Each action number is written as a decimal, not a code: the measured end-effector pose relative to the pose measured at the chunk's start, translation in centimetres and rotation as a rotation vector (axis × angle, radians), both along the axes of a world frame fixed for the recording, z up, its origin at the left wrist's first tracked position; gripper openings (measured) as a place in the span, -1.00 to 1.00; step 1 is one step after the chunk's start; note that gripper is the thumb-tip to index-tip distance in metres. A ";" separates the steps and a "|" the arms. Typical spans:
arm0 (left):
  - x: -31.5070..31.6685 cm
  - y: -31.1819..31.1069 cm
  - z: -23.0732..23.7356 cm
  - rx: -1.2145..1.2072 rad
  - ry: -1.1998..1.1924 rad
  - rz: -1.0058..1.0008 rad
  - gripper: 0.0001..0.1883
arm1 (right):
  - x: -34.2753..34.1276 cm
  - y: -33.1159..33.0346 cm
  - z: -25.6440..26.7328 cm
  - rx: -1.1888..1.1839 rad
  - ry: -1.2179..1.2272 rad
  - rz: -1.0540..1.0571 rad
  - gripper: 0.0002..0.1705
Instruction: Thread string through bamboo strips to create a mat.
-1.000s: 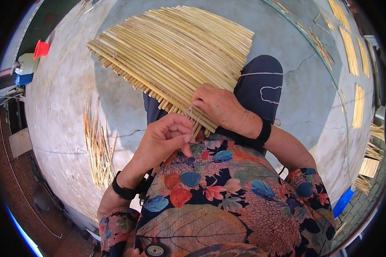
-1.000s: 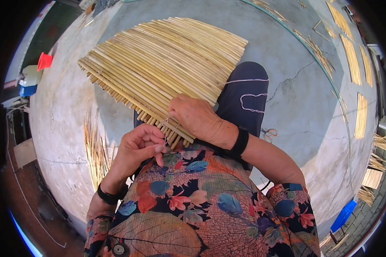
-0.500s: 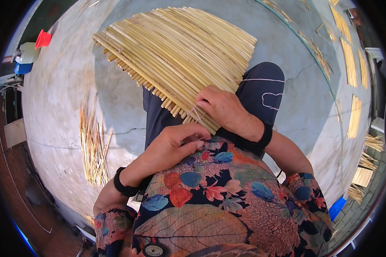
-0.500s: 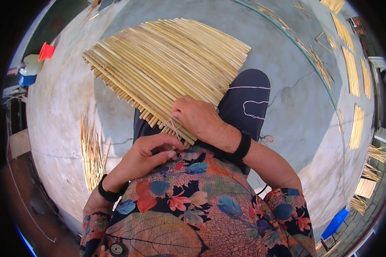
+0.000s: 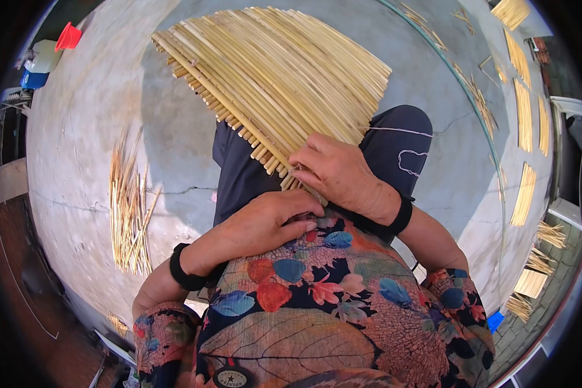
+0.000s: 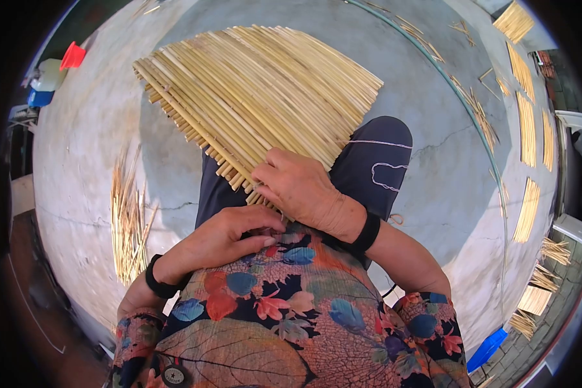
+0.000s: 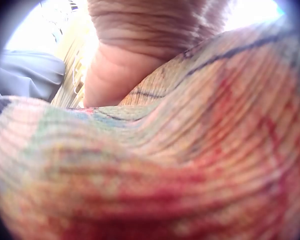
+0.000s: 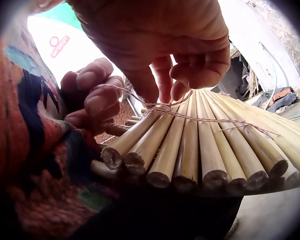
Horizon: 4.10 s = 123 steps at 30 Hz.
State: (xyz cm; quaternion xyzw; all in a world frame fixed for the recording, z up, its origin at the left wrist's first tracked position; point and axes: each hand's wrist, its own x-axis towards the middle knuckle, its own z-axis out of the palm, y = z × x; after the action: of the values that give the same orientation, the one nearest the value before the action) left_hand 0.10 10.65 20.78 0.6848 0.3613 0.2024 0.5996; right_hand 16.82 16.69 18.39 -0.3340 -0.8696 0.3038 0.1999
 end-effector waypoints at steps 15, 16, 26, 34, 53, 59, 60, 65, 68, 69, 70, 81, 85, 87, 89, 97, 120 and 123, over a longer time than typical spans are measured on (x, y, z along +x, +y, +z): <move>-0.2 0.0 0.0 0.014 0.002 -0.023 -0.78 | 0.8 0.8 -0.9 -0.418 0.121 -0.170 -0.90; -0.1 0.1 0.0 0.007 0.007 -0.027 -0.78 | 0.8 0.8 -1.0 -0.422 0.125 -0.166 -0.90; 0.0 -0.3 -0.2 0.039 0.011 0.058 -0.81 | 0.5 0.7 -1.1 -0.402 0.111 -0.149 -0.88; 0.0 -0.1 -0.1 0.002 0.004 0.038 -0.83 | 0.7 0.5 -1.4 -0.413 0.127 -0.154 -0.89; -0.1 0.0 0.1 -0.022 0.008 0.009 -0.83 | 0.4 0.4 -1.8 -0.294 0.046 -0.171 -0.90; -0.6 -0.1 0.5 -0.058 -0.044 0.059 -0.82 | 0.3 0.5 -2.2 -0.170 0.061 -0.133 -0.90; -0.7 0.0 0.6 -0.058 -0.045 0.059 -0.82 | 0.3 0.5 -2.2 -0.169 0.061 -0.134 -0.90; -1.3 0.3 0.6 0.016 -0.169 0.047 -0.84 | 0.1 0.5 -2.4 -0.075 0.037 -0.101 -0.90; -1.5 0.5 0.7 0.003 -0.190 0.012 -0.84 | -0.1 0.5 -2.5 -0.022 0.048 -0.086 -0.90; -1.6 0.6 0.6 0.001 -0.191 0.010 -0.84 | -0.3 0.4 -2.7 -0.024 0.046 -0.089 -0.90; -1.8 0.6 0.4 0.011 -0.195 -0.007 -0.84 | -0.4 0.4 -3.0 -0.007 0.054 -0.093 -0.90; -2.7 0.3 1.0 -0.363 -0.165 0.402 -0.84 | 1.3 1.1 -0.9 -0.438 0.243 -0.233 -0.83; -2.5 0.3 1.7 -0.419 -0.024 0.544 -0.82 | 1.1 -0.1 -1.0 -0.336 0.103 -0.152 -0.83; -2.4 0.2 2.1 -0.472 0.154 0.520 -0.85 | 0.8 -0.5 -1.0 -0.442 0.015 -0.186 -0.82; -2.6 0.0 1.9 -0.528 0.181 0.476 -0.86 | 0.6 -0.5 -1.3 -0.487 0.038 -0.192 -0.82; -1.6 0.6 1.5 -0.414 0.142 0.304 -0.84 | 0.5 0.2 -2.3 -0.476 0.040 -0.149 -0.83; -0.7 0.7 1.4 -0.423 0.036 0.285 -0.88 | 0.6 -0.1 -1.0 0.098 -0.025 0.137 -0.90; -0.8 0.8 1.3 -0.421 0.032 0.253 -0.89 | 0.5 -0.1 -1.3 0.096 -0.009 0.148 -0.89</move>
State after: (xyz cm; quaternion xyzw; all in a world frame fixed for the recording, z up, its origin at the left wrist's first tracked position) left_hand -0.74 11.45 22.06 0.4970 0.4879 0.1853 0.6932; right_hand 17.37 16.55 17.12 -0.2604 -0.9063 0.2741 0.1886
